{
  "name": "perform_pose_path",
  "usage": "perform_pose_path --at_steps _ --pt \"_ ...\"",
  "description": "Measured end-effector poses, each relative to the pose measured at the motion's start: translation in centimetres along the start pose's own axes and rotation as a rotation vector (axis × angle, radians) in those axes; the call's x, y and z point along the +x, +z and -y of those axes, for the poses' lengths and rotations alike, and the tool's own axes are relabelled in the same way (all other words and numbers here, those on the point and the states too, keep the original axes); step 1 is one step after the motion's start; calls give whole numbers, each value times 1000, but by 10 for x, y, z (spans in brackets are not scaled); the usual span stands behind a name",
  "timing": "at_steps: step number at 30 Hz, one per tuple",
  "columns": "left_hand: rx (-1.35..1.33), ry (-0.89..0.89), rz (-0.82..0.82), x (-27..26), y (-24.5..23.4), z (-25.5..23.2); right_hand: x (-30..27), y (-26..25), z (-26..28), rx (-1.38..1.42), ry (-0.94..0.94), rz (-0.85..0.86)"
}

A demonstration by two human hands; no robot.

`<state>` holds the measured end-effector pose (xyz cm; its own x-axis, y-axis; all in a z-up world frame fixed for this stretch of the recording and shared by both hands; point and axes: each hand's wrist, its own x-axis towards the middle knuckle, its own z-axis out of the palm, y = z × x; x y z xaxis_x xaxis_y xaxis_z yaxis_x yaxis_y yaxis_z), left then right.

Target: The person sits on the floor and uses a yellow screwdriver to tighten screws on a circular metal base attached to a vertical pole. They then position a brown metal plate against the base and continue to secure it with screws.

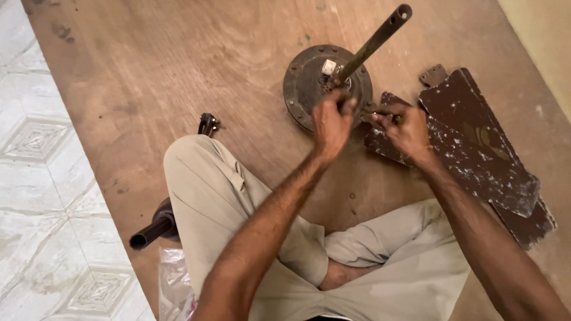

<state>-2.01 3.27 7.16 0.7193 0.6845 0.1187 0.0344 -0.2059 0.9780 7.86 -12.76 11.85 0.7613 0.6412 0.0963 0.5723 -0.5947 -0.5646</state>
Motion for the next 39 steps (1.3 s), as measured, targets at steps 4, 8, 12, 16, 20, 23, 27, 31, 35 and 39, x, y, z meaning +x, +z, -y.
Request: perform_pose_path --at_steps 4,8,12,16,20,23,27,31,35,39 --pt "354 260 17 12 -30 0 6 11 -9 -166 -100 47" --pt "539 386 129 24 -29 2 4 22 -8 -314 -157 37" --pt "716 428 229 30 -24 -1 5 25 -4 -364 -205 42" --pt "816 314 300 31 -13 -8 6 29 -3 -441 -237 51" --pt "768 315 255 29 -8 2 9 28 -2 -461 -271 94" --pt "757 405 223 34 -9 18 14 25 4 -499 -285 136" --pt "685 500 126 34 -7 32 21 19 11 -586 -333 240" --pt "716 478 152 30 -7 30 29 17 12 -689 -234 333" --pt "749 463 163 29 -11 27 34 23 5 -733 -291 303" --pt "757 473 157 32 -9 29 36 25 4 -749 -212 323"
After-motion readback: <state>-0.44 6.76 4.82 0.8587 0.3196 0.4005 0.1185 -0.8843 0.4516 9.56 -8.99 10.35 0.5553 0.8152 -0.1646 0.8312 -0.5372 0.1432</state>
